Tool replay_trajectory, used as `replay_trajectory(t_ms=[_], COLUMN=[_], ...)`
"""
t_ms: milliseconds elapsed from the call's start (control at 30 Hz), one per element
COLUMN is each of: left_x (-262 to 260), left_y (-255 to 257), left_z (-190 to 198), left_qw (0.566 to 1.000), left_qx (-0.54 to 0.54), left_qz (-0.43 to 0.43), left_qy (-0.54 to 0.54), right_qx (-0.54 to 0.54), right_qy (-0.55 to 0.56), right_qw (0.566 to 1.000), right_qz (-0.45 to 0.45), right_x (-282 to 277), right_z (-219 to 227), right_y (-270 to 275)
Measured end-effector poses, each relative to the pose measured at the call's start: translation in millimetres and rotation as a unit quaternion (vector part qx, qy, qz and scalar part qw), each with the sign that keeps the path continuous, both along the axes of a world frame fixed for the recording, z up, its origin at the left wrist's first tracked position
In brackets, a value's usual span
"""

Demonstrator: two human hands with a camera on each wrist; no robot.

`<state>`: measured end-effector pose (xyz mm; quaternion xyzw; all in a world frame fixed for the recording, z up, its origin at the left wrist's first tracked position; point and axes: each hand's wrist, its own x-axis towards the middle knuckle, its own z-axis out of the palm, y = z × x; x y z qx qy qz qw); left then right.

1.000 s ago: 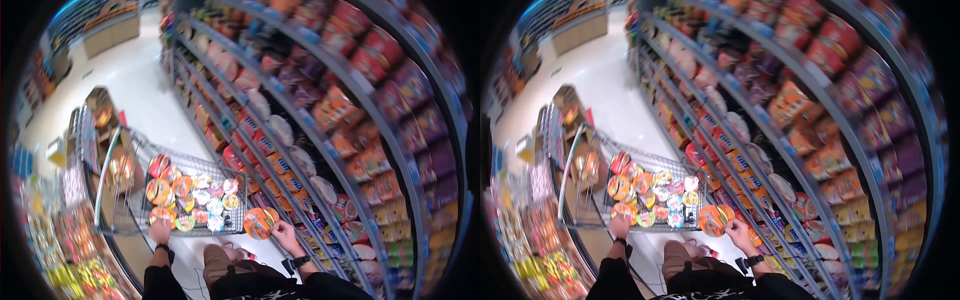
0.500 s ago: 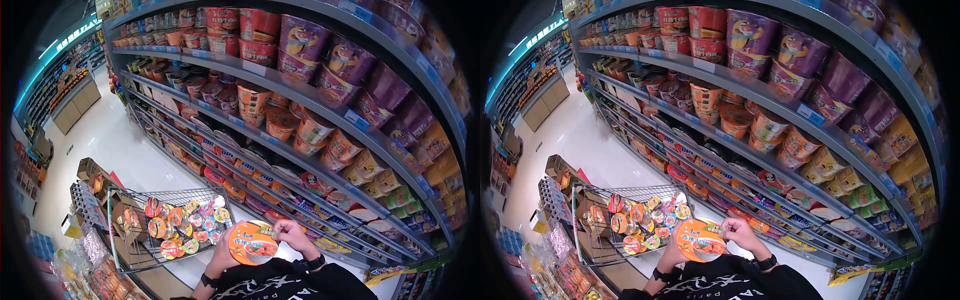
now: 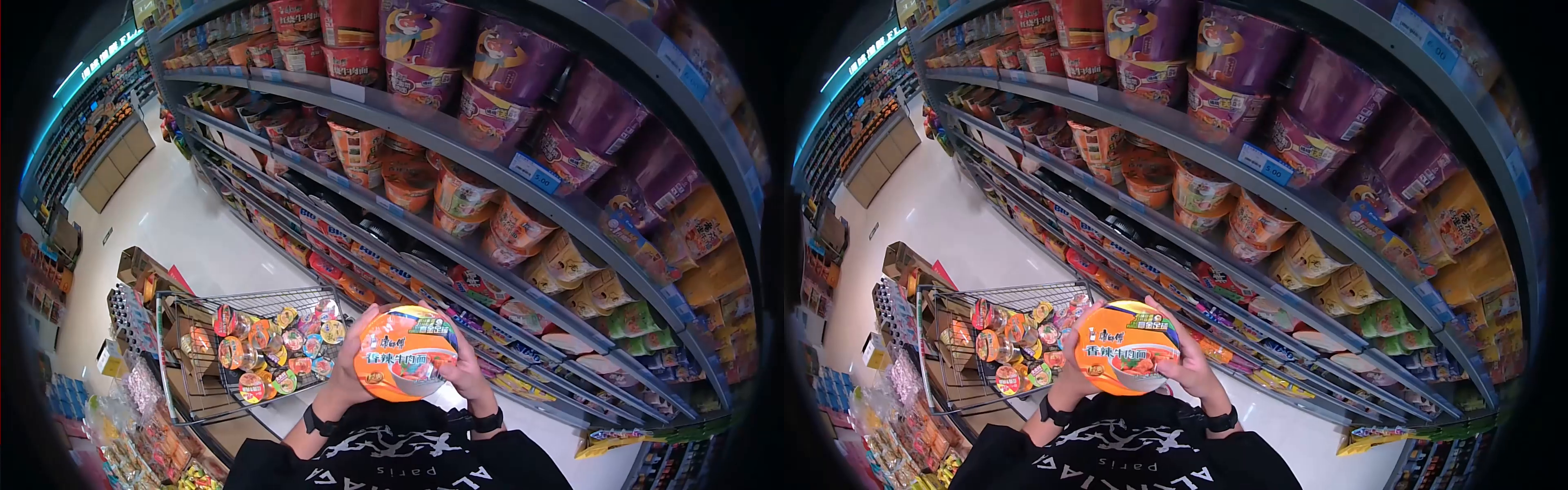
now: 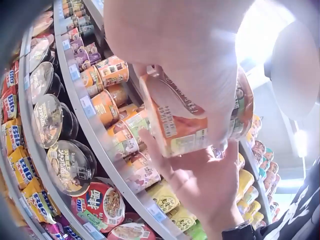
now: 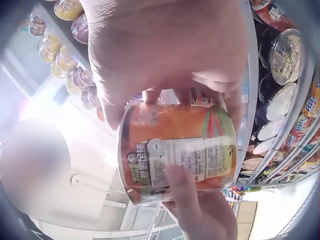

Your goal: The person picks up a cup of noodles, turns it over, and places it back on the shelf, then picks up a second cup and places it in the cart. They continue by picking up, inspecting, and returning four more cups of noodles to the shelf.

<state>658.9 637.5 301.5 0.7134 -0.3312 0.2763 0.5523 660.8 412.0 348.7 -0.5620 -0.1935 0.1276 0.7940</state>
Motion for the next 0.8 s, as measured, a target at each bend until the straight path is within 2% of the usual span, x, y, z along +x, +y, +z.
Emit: replay_trajectory(t_ms=[33, 67, 133, 200, 267, 300, 400, 467, 533, 600, 633, 733, 767, 800], left_x=[-4.3, -1.1, 8.0, 16.2, 20.5, 26.4, 28.6, 33.5, 38.6, 44.4, 46.8, 48.8, 47.0, 45.1], left_y=[-5.5, -11.7, -23.4, -22.2, -22.1, -29.1, -37.3, -41.3, -40.1, -40.3, -38.4, -37.2, -41.6, -43.4], left_z=[9.9, 11.6, 15.2, 11.2, -2.5, 1.9, 19.0, 22.2, 34.0, 45.8, 47.7, 49.0, 52.8, 54.8], left_qw=[0.998, 0.998, 0.999, 0.999, 0.986, 0.995, 0.996, 0.997, 0.985, 0.983, 0.988, 0.995, 0.993, 0.980], left_qx=[0.038, 0.037, 0.027, 0.045, 0.096, 0.065, 0.069, 0.070, 0.152, 0.154, 0.138, 0.088, 0.012, -0.065], left_qz=[0.033, 0.031, 0.011, -0.005, -0.047, -0.042, -0.007, 0.009, 0.067, 0.085, 0.067, 0.048, 0.039, 0.030], left_qy=[0.049, 0.050, 0.015, 0.013, 0.130, 0.057, 0.052, 0.030, -0.037, -0.048, -0.017, 0.028, 0.109, 0.187], right_qx=[-0.026, -0.028, 0.012, 0.100, 0.103, 0.097, 0.031, 0.074, 0.065, 0.002, -0.003, -0.082, -0.084, -0.071], right_qy=[-0.023, -0.022, 0.029, 0.107, 0.182, 0.179, 0.213, 0.269, 0.270, 0.284, 0.282, 0.136, 0.135, 0.080], right_qw=[0.999, 0.999, 0.999, 0.988, 0.978, 0.979, 0.976, 0.960, 0.960, 0.959, 0.959, 0.987, 0.987, 0.993], right_qz=[-0.023, -0.025, -0.037, -0.041, -0.029, -0.027, -0.034, -0.037, -0.029, 0.004, 0.006, 0.013, 0.019, 0.040], right_x=[2.0, 5.7, 15.0, 23.0, 28.3, 35.6, 53.5, 64.4, 70.9, 76.5, 78.6, 82.2, 82.7, 83.7], right_z=[6.5, 3.5, -0.6, 1.7, 0.1, 1.6, 10.3, 25.1, 27.6, 32.9, 35.7, 40.8, 36.5, 32.8], right_y=[-2.5, -8.8, -20.4, -28.2, -40.1, -46.3, -57.2, -60.8, -66.8, -71.9, -72.1, -65.3, -63.4, -59.9])
